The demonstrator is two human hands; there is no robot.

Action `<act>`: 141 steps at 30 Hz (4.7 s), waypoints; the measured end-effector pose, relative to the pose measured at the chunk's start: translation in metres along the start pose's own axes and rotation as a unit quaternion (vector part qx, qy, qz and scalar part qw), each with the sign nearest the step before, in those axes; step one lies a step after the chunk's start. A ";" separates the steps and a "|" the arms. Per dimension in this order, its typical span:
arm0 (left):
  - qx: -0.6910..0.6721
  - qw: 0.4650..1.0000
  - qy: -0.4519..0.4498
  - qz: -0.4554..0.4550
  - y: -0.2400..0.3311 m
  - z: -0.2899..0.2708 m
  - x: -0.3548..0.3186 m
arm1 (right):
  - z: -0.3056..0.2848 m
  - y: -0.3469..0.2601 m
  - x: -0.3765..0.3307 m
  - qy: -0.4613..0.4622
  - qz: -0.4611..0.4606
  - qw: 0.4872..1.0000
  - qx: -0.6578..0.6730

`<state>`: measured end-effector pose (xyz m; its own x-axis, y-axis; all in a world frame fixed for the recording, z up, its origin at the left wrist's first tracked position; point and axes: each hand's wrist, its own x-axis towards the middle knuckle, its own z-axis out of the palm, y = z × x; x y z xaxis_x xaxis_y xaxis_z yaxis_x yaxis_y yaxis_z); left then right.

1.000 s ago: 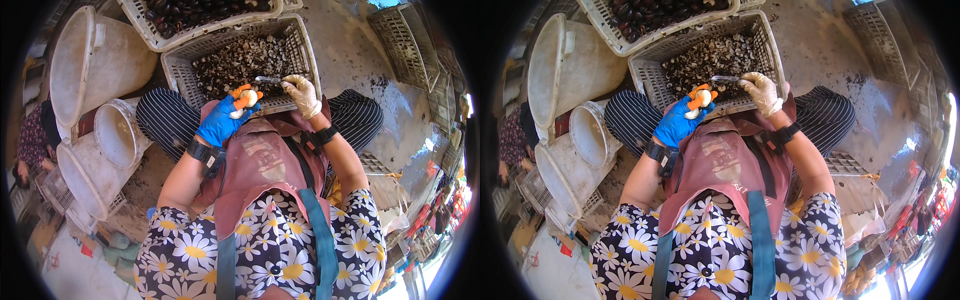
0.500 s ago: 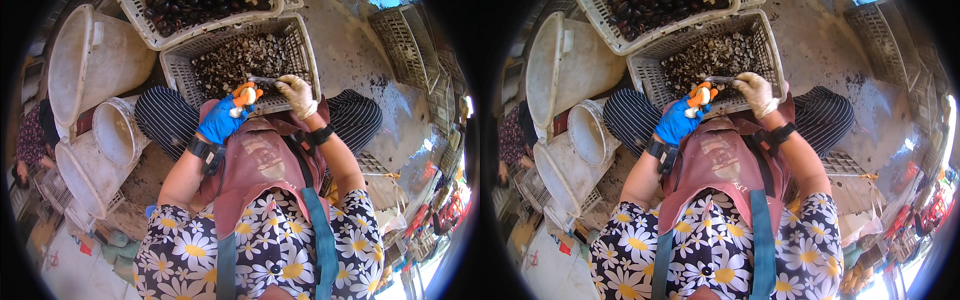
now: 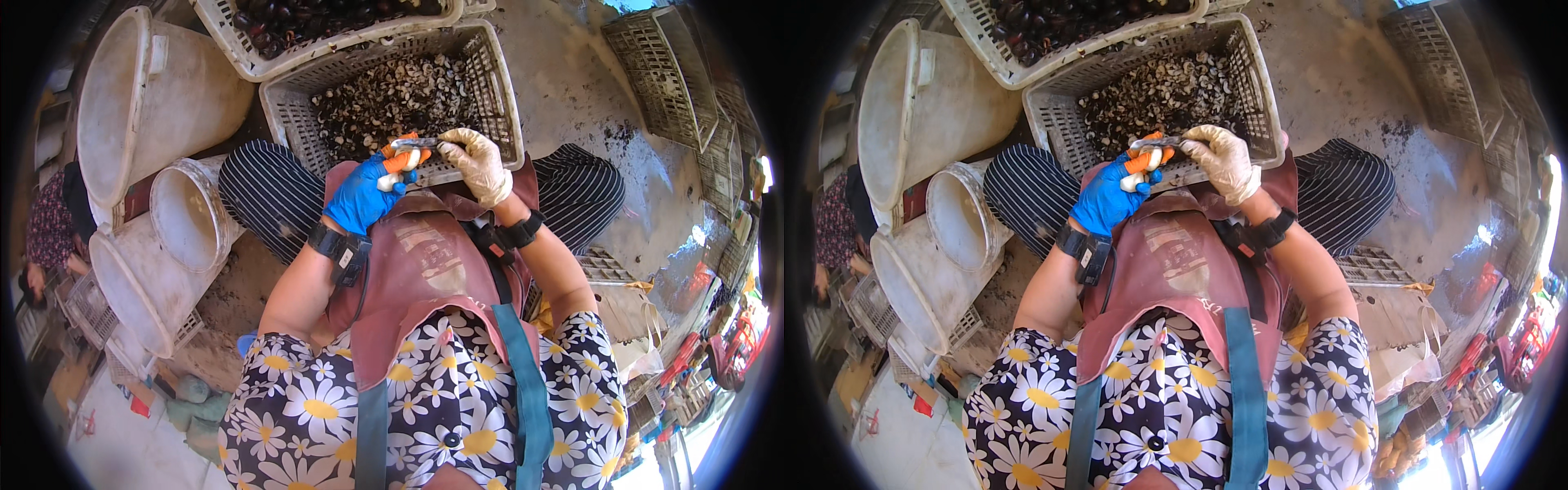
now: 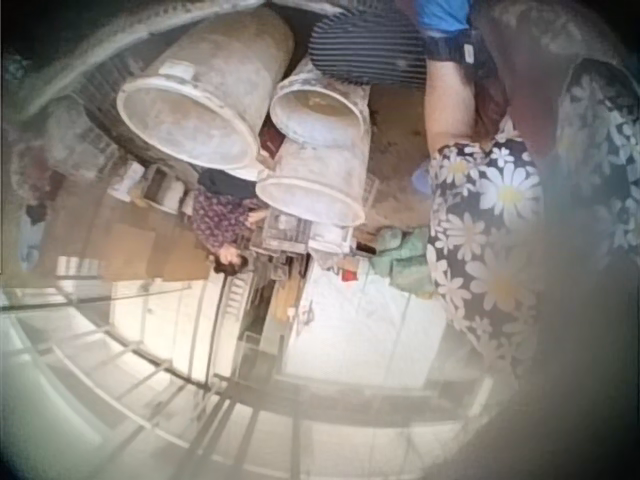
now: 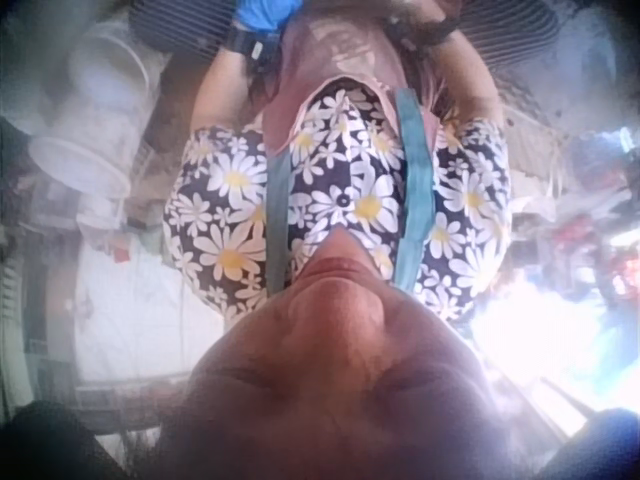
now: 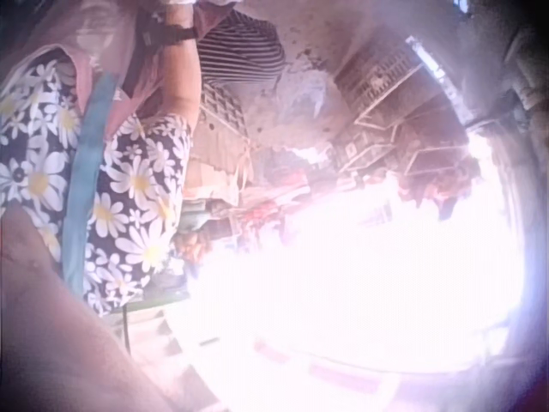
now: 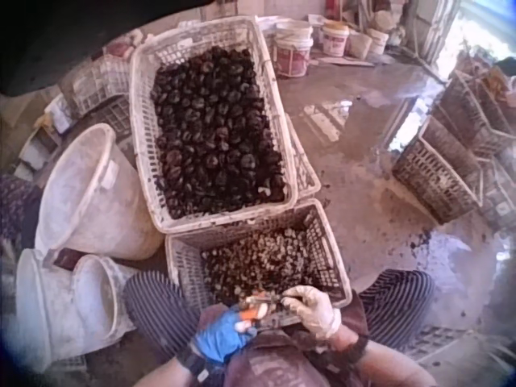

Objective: The person opens mollusks with a shucking knife, removes the meat, and places it into a small container while sitting in a processing area surrounded by baskets of shells.

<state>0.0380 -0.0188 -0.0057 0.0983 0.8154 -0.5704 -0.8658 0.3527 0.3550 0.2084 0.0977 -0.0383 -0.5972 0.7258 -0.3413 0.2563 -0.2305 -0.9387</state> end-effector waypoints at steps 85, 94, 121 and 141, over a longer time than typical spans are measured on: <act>0.065 0.996 0.053 0.036 -0.006 0.001 0.006 | -0.018 0.011 0.012 0.020 -0.038 0.998 -0.045; 0.084 0.995 0.038 0.030 -0.006 0.005 0.005 | -0.022 0.006 0.010 0.032 0.046 0.998 -0.012; 0.061 0.994 0.085 0.012 0.042 0.009 0.041 | -0.028 0.025 0.016 0.015 0.090 0.994 0.060; 0.652 0.469 0.305 0.512 0.186 0.058 0.182 | -0.039 -0.010 0.021 0.037 0.085 0.993 0.072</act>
<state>-0.0772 0.2218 -0.0008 -0.5451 0.7205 0.4287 0.7684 0.2248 0.5992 0.2230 0.1402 -0.0343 -0.4957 0.7131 -0.4958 0.2338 -0.4402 -0.8669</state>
